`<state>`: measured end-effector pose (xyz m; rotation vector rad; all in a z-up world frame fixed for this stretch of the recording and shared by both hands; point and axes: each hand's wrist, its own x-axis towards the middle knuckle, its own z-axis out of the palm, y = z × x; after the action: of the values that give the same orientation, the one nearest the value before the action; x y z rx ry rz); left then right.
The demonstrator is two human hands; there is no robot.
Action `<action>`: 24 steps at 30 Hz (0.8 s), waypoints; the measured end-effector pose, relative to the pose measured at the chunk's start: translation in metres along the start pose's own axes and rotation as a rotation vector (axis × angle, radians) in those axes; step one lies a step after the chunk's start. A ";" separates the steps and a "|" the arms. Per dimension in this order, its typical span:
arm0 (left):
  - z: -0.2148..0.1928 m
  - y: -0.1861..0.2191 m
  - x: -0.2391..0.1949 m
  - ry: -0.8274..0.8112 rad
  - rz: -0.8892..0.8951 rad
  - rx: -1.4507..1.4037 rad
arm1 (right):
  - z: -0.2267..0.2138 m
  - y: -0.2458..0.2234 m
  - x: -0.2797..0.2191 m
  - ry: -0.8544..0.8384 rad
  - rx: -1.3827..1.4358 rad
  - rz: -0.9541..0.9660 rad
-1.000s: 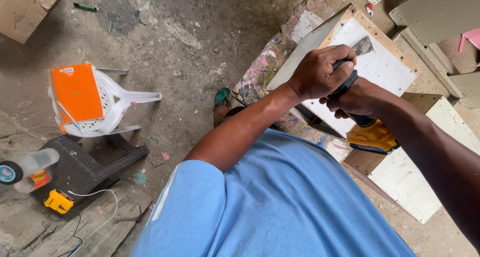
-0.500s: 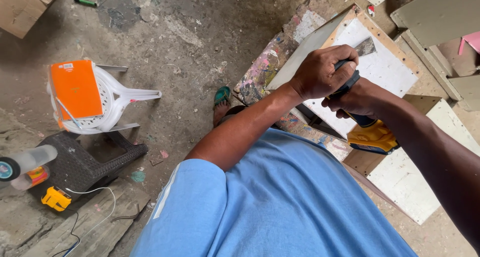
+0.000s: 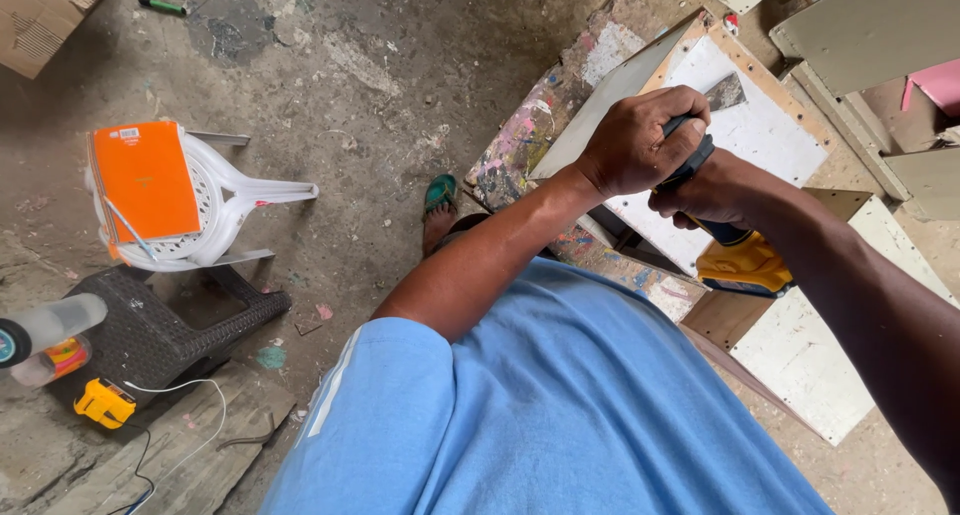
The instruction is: Assembling a wooden box using a power drill and screws on a workshop floor.
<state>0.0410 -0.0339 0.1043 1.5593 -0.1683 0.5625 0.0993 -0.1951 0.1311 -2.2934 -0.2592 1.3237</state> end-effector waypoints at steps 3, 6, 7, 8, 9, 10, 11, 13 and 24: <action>0.000 0.000 -0.002 0.010 -0.006 0.013 | 0.000 0.004 0.002 -0.013 -0.005 0.021; 0.000 0.000 -0.002 0.004 -0.001 0.050 | 0.004 -0.012 -0.007 0.025 -0.024 0.019; 0.002 0.000 0.000 0.005 0.004 0.053 | 0.001 -0.002 -0.001 0.027 -0.026 0.014; 0.005 0.000 0.001 0.007 0.014 0.049 | -0.002 0.008 0.005 0.029 -0.008 0.013; 0.004 -0.001 -0.001 0.005 0.019 0.050 | -0.001 0.019 0.013 0.026 0.016 0.010; 0.002 -0.001 -0.005 0.003 0.020 0.057 | 0.003 0.011 0.009 0.024 0.020 0.005; 0.004 -0.002 -0.003 0.000 -0.001 0.045 | 0.001 0.003 0.004 0.025 0.021 0.007; 0.008 -0.002 0.000 -0.009 -0.013 0.025 | -0.003 -0.010 -0.008 0.039 0.023 0.012; 0.020 -0.009 -0.014 0.051 -0.041 0.118 | -0.003 -0.010 -0.014 0.002 -0.017 -0.036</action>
<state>0.0382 -0.0559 0.0907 1.6577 -0.0651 0.5880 0.0952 -0.1926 0.1478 -2.2933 -0.3104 1.3055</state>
